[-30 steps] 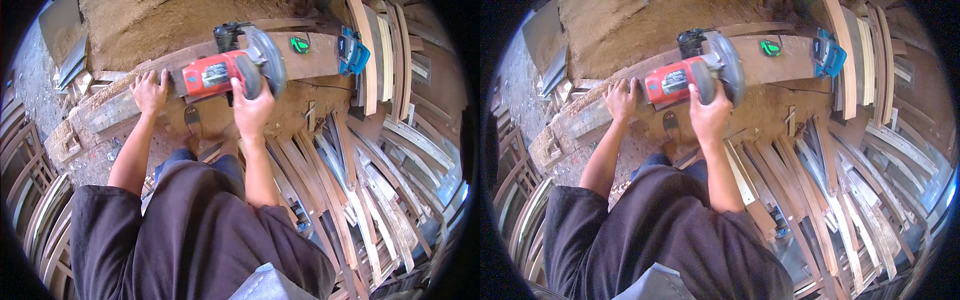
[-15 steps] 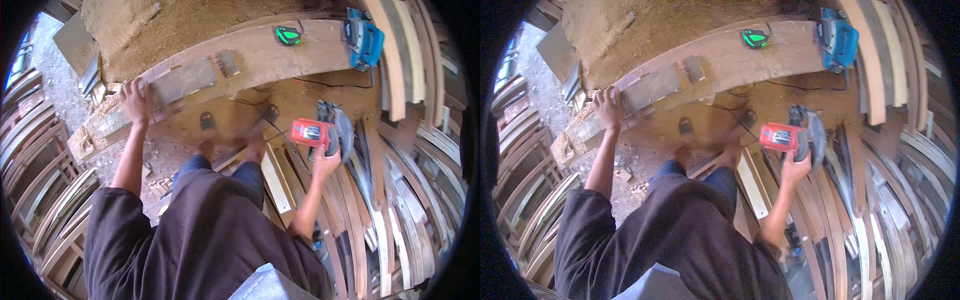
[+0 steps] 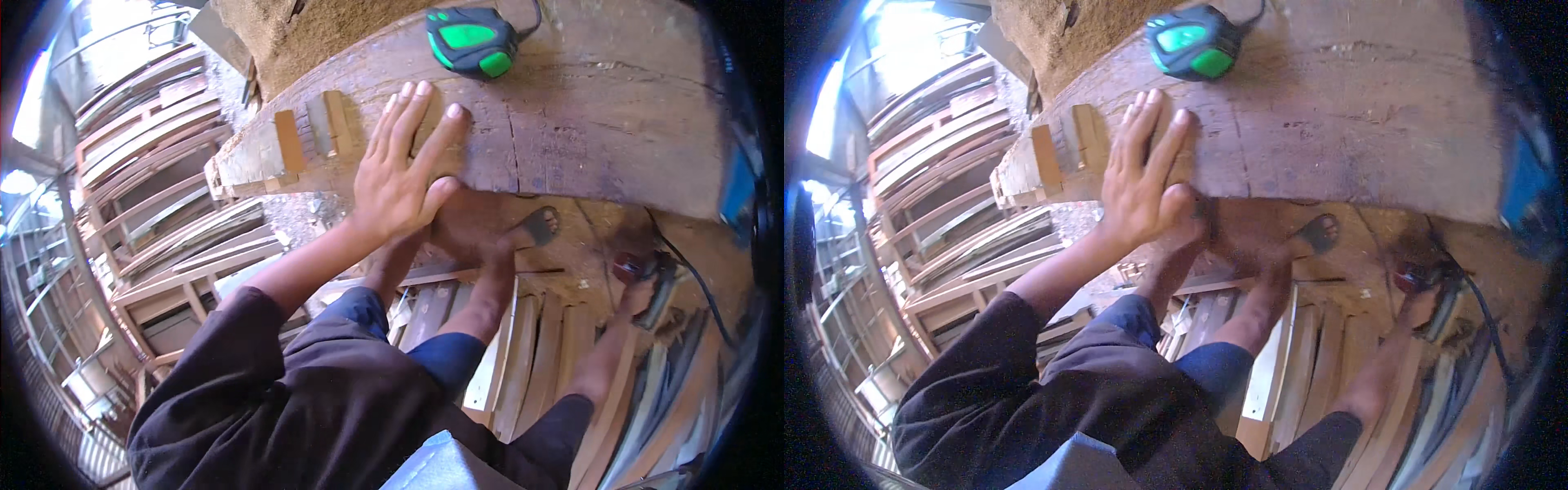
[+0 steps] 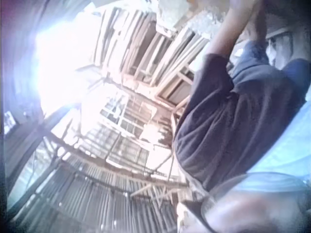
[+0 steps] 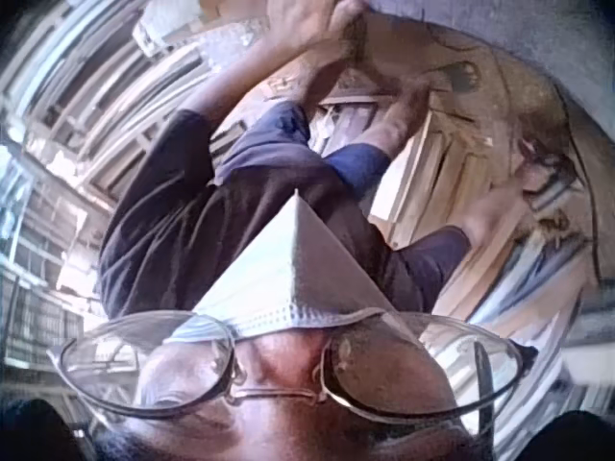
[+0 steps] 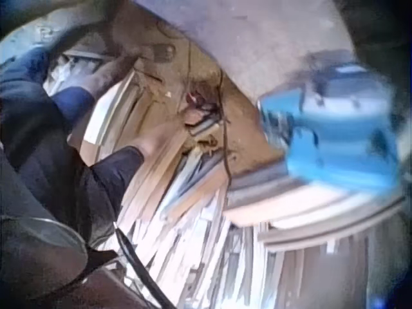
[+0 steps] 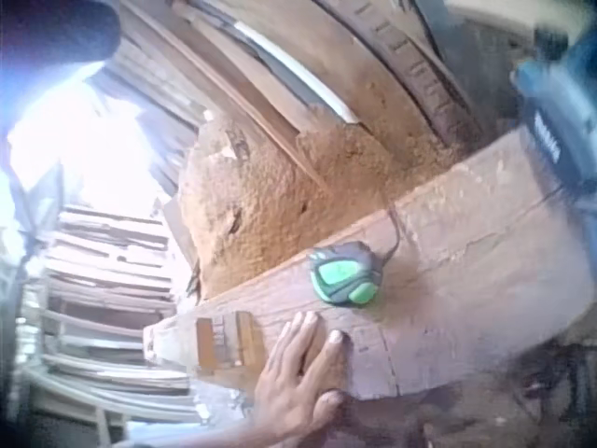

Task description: The person measures a curved wooden plank with a tape measure, cuts a segment using a circular saw, and then smooths several wooden boards using a power planer while moving them around the workshop.

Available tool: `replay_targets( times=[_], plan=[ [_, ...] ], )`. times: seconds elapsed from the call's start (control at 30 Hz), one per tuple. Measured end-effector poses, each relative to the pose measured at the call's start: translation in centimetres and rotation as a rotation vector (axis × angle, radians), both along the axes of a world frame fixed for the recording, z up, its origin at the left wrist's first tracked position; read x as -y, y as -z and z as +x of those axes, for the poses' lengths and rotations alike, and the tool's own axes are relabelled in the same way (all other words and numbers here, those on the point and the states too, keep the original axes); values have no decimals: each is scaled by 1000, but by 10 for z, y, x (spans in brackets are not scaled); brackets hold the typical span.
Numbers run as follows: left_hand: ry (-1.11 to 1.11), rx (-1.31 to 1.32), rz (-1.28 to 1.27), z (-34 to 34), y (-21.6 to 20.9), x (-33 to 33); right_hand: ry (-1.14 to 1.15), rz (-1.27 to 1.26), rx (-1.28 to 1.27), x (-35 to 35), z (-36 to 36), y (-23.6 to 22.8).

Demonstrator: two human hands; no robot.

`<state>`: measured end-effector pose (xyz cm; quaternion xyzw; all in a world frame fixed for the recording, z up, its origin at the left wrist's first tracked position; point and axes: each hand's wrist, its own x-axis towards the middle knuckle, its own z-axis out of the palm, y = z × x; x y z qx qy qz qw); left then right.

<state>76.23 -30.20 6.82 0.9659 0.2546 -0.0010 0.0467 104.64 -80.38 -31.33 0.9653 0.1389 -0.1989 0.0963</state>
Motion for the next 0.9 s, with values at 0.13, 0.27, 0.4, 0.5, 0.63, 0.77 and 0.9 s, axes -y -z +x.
replay_targets(
  times=[0.13,0.27,0.4,0.5,0.63,0.77,0.9],
  plan=[
    [8,53,-8,1,15,3,69,-165,-203,23,29,118],
    [-22,100,14,3,12,4,-225,-198,-269,-13,21,189],
    [-10,96,29,7,9,6,-288,-36,-351,-43,-25,180],
    [-30,20,62,10,-2,7,-323,200,-372,-72,-64,117],
    [-41,62,-44,7,-16,2,-379,543,-343,-118,-141,-5],
    [-65,174,-194,-10,-34,-9,11,443,-796,-213,-185,-235],
    [-274,107,-41,-23,-62,-24,-138,779,-647,-221,-206,-338]
  ],
)
